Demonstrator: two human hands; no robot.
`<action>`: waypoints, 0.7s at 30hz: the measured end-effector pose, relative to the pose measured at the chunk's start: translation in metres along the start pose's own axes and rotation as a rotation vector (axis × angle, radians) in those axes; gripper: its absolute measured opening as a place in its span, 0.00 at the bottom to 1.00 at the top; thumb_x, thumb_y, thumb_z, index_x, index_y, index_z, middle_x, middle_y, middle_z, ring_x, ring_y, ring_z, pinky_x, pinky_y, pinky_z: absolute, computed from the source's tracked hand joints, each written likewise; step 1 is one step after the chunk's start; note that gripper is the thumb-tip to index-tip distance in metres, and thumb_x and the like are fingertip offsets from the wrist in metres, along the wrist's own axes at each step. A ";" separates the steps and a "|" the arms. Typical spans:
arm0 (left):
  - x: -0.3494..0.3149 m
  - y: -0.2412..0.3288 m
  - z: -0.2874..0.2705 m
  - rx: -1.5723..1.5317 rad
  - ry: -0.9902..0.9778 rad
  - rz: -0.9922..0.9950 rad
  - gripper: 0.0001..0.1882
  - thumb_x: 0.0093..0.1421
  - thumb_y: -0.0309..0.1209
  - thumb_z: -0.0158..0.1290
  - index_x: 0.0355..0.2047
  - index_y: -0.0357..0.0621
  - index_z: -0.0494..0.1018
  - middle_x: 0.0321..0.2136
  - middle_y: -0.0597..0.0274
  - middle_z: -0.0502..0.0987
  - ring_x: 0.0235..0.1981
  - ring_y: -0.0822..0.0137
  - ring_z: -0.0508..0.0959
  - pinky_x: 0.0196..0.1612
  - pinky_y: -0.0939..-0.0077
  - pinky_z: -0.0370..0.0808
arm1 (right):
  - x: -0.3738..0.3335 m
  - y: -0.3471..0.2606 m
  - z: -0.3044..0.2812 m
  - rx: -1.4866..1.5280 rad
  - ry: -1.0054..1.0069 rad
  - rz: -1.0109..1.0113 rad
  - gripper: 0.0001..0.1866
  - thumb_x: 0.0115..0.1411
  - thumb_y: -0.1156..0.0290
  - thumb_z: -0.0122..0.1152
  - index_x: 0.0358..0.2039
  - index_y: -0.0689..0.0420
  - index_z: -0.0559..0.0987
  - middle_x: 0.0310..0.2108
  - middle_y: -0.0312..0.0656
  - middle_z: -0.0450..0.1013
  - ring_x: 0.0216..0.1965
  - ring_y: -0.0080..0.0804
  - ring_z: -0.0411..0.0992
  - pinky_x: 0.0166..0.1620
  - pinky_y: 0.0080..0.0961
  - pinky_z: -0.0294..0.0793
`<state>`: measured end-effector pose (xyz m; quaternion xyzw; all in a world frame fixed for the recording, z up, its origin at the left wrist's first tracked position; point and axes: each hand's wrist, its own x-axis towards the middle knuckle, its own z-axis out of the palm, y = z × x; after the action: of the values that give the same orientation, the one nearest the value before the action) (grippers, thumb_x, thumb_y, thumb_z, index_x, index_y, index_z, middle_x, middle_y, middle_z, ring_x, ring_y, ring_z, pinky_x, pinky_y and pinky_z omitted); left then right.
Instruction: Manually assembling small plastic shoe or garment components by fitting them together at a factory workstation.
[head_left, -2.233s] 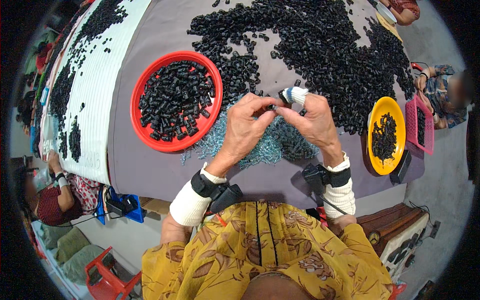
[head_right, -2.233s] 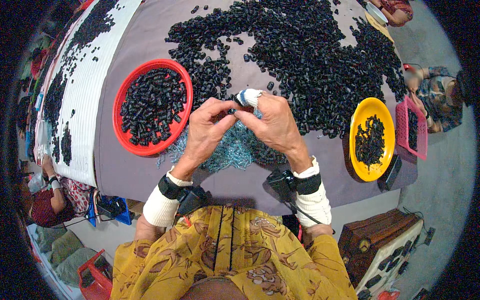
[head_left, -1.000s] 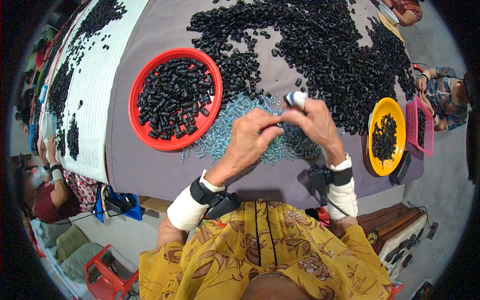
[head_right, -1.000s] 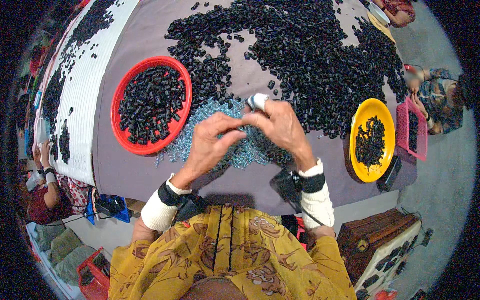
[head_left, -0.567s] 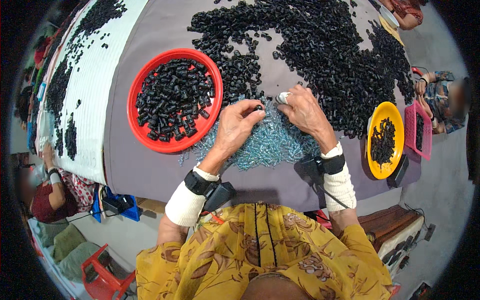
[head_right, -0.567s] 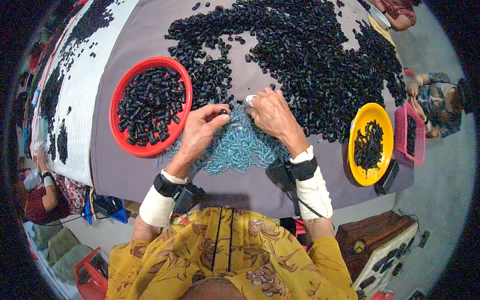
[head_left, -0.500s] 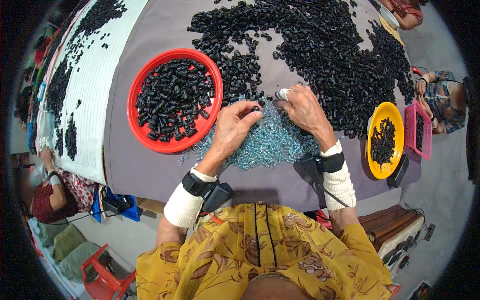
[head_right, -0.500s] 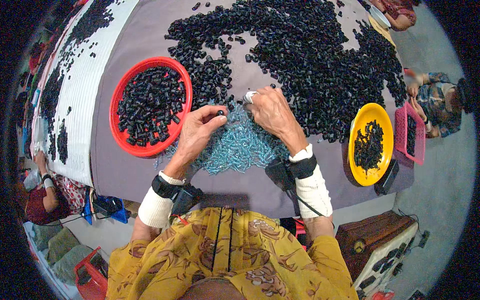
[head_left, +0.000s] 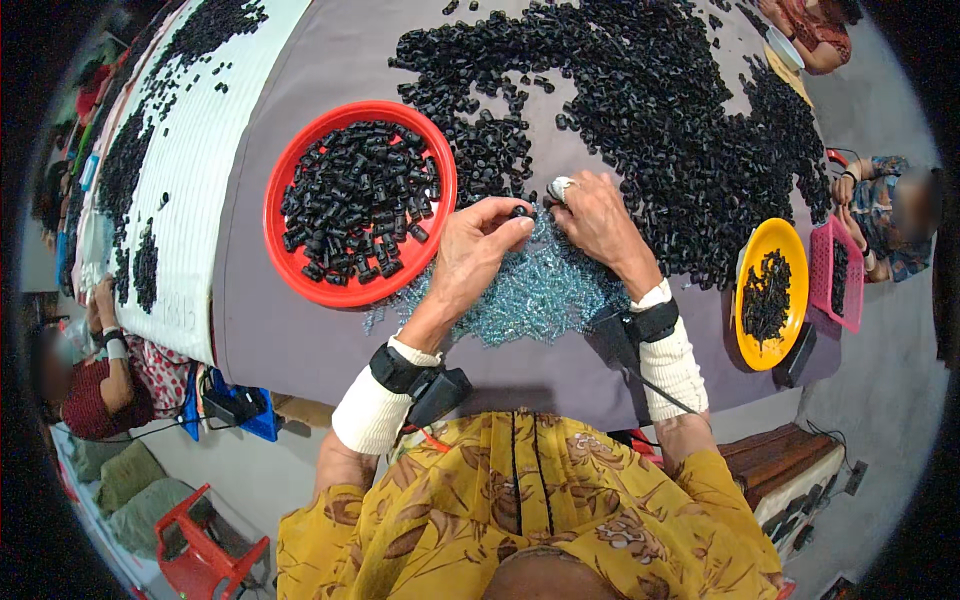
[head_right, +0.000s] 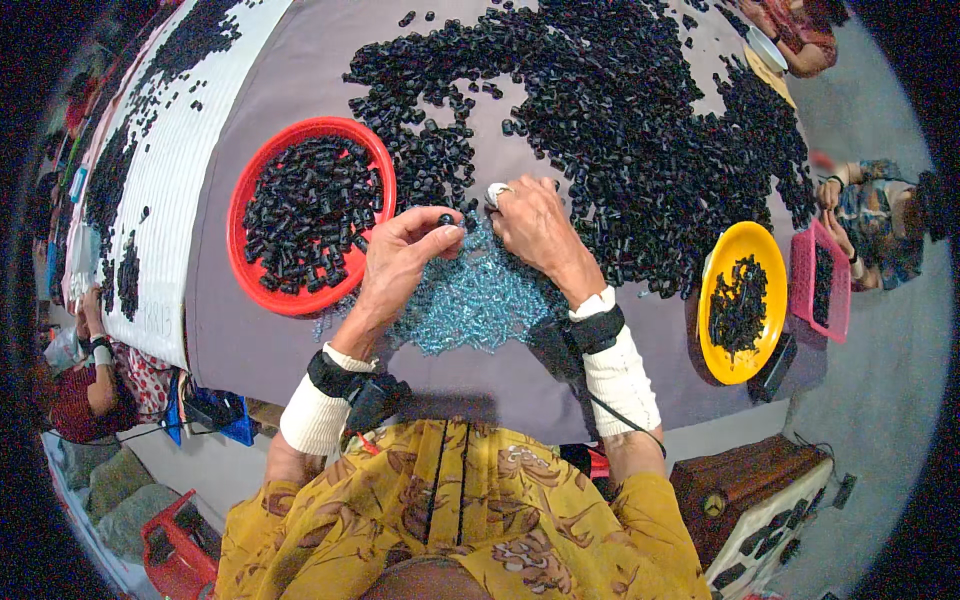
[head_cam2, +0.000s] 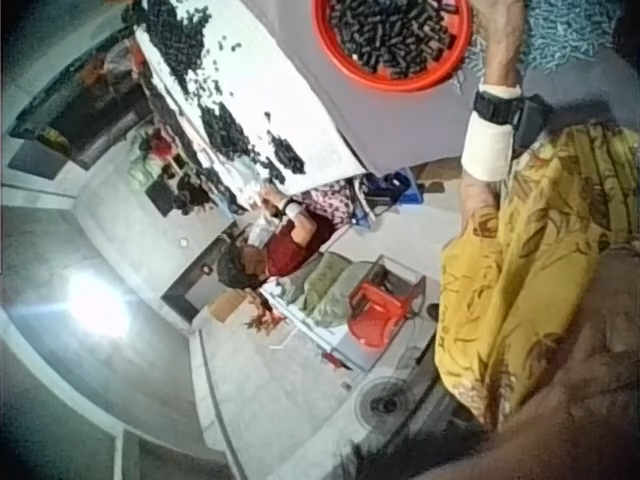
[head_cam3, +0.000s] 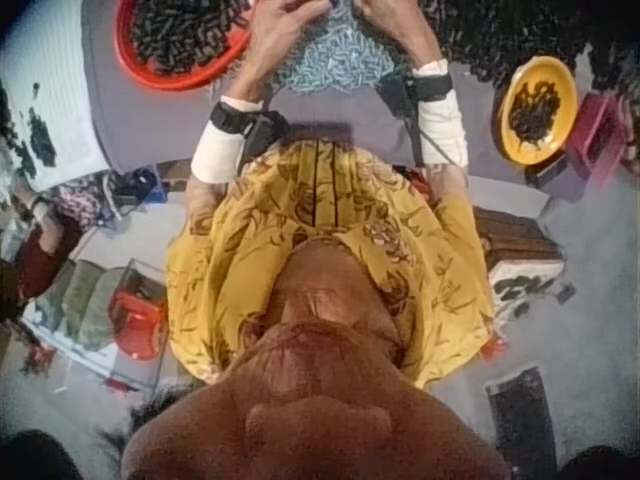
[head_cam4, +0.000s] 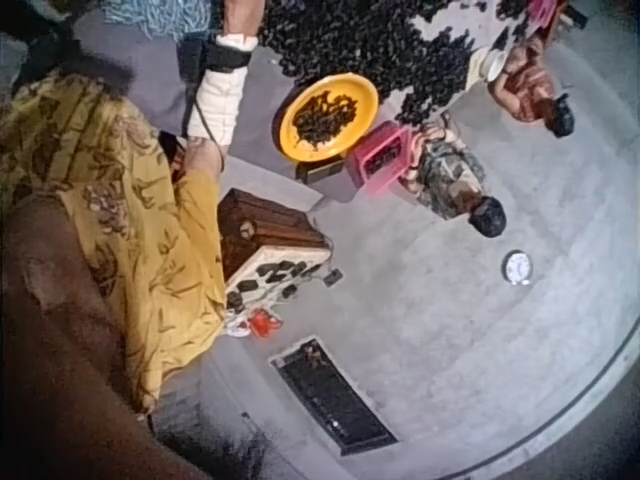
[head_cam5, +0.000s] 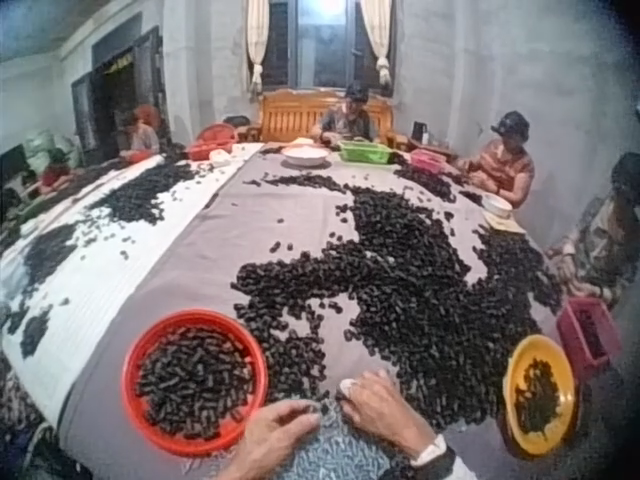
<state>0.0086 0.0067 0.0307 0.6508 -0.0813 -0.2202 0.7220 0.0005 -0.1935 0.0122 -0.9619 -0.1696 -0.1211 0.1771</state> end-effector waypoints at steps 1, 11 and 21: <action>0.001 0.000 0.001 -0.005 -0.001 -0.004 0.10 0.58 0.27 0.55 0.39 0.35 0.76 0.28 0.64 0.78 0.29 0.76 0.76 0.36 0.82 0.74 | 0.001 -0.002 0.000 -0.001 0.003 -0.002 0.06 0.46 0.77 0.60 0.25 0.60 0.72 0.27 0.45 0.70 0.34 0.44 0.68 0.38 0.39 0.63; 0.003 0.002 0.004 -0.125 -0.003 -0.050 0.11 0.57 0.27 0.56 0.39 0.35 0.75 0.28 0.62 0.78 0.29 0.74 0.77 0.37 0.80 0.75 | -0.002 -0.027 -0.040 0.206 -0.017 0.042 0.07 0.47 0.75 0.60 0.22 0.63 0.71 0.24 0.48 0.69 0.32 0.48 0.68 0.40 0.39 0.64; -0.001 0.017 0.015 -0.316 -0.083 -0.094 0.08 0.57 0.24 0.55 0.37 0.36 0.75 0.29 0.63 0.78 0.29 0.73 0.78 0.35 0.78 0.76 | -0.001 -0.050 -0.065 0.188 0.114 -0.140 0.05 0.47 0.76 0.61 0.23 0.60 0.72 0.23 0.44 0.69 0.29 0.43 0.67 0.38 0.36 0.64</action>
<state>0.0051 -0.0052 0.0493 0.5228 -0.0451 -0.2905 0.8002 -0.0306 -0.1746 0.0859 -0.9185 -0.2363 -0.1712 0.2668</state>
